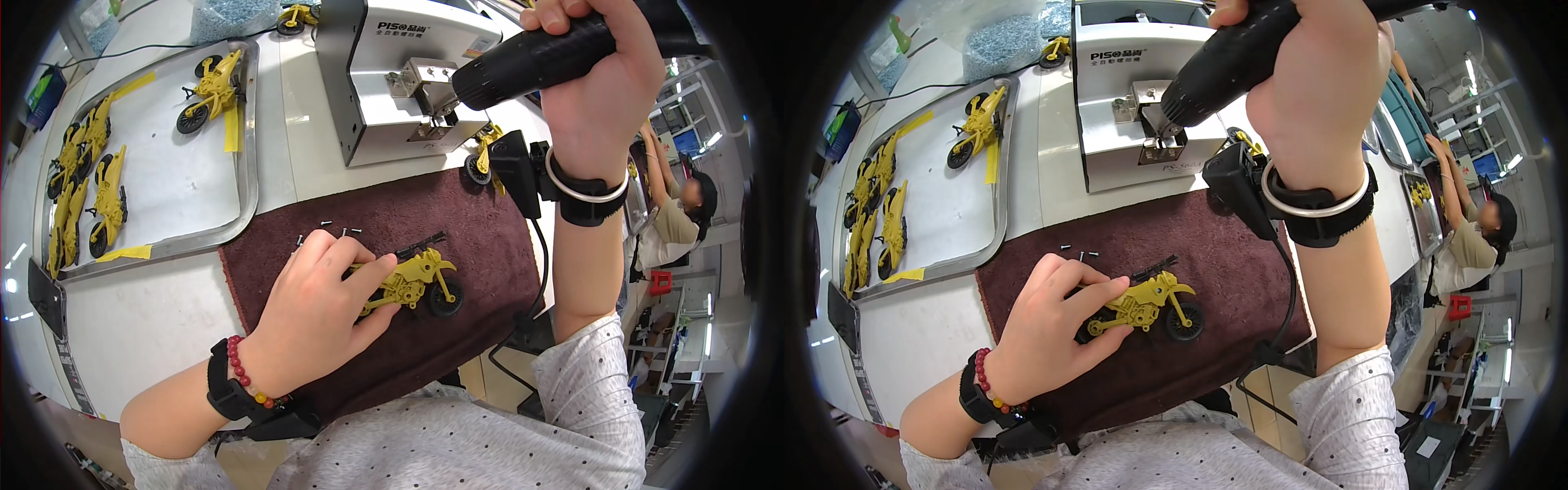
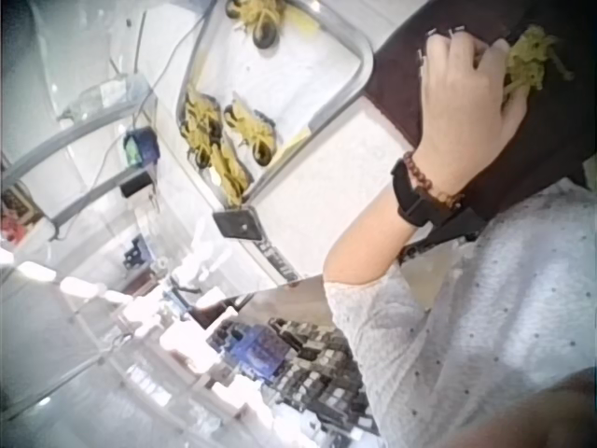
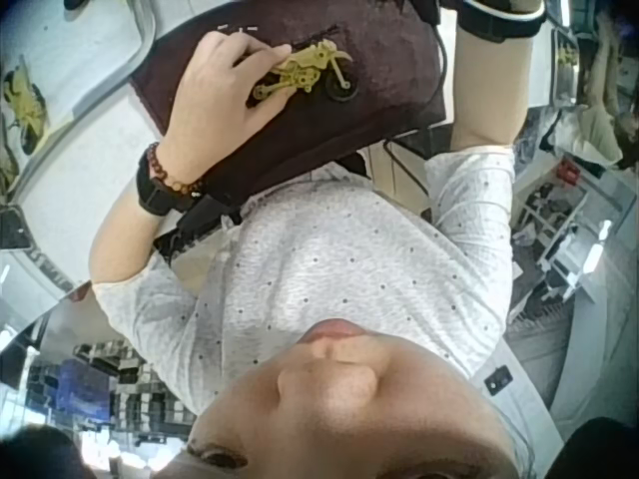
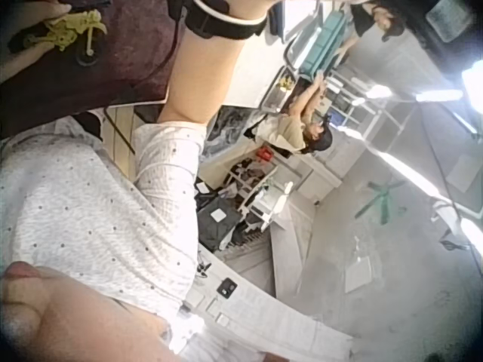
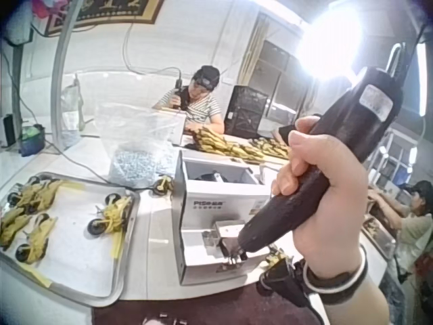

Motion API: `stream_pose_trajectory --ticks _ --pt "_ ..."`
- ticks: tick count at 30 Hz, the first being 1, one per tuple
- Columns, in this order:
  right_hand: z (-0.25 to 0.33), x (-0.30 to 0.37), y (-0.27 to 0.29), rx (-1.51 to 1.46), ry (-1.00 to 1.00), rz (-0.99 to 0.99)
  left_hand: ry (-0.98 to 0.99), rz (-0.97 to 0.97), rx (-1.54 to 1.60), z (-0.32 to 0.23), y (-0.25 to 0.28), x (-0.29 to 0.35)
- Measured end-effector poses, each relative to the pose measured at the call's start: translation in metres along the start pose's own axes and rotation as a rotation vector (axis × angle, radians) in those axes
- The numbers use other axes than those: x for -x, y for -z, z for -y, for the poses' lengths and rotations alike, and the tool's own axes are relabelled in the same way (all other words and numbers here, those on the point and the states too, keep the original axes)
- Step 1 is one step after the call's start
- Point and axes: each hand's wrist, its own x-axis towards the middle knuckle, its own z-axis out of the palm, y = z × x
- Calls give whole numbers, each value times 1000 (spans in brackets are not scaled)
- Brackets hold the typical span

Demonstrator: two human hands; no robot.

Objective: Assemble small yellow toy motorcycles using an electric screwdriver.

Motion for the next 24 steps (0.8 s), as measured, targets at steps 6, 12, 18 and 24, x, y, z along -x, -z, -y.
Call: stream_pose_trajectory --ticks 6,12,18,24 --pt "0 9 6 88 177 108 -19 3 14 0 -1 -1" --pt "-5 15 1 258 264 16 -6 5 8 1 -1 1" --pt "46 -4 59 -217 -178 413 -14 6 23 -2 0 -4" --pt "39 14 57 -150 96 390 -14 -16 21 0 -1 -5"
